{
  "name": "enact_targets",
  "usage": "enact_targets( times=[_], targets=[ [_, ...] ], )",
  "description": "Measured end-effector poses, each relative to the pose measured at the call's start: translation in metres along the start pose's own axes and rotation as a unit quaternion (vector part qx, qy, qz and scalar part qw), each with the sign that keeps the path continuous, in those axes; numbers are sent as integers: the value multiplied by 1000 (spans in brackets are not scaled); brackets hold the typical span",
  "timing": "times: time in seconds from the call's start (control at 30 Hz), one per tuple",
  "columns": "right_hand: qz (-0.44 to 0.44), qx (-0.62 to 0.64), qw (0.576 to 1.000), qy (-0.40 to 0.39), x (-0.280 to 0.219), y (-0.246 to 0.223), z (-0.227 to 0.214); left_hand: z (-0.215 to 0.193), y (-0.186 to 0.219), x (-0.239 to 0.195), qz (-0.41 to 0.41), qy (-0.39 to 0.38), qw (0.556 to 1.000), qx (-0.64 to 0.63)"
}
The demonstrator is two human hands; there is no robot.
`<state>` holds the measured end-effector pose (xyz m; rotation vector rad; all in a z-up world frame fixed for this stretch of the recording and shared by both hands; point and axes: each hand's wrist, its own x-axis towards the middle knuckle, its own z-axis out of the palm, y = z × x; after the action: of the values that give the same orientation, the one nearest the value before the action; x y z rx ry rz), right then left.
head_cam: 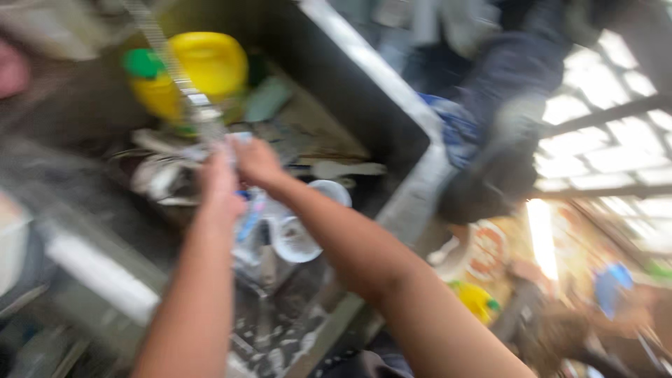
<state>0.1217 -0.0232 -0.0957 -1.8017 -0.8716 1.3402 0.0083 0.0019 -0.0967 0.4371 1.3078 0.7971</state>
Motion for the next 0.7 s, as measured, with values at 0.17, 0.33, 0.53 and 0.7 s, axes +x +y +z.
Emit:
enact_targets(
  times=[0.17,0.33,0.53,0.7],
  targets=[
    [-1,31,995,96,-4,-16,-4,32,-3,-22,131,95,977,137],
    [15,11,996,90,-14,-34,-8,38,12,-31,131,126,963,198],
    [85,160,980,82,-15,-39,-28,26,27,-20,-100,-22,994,34],
    [46,307,942,127,-20,-57,-83,30,57,-60,-88,-219,971,48]
  ],
)
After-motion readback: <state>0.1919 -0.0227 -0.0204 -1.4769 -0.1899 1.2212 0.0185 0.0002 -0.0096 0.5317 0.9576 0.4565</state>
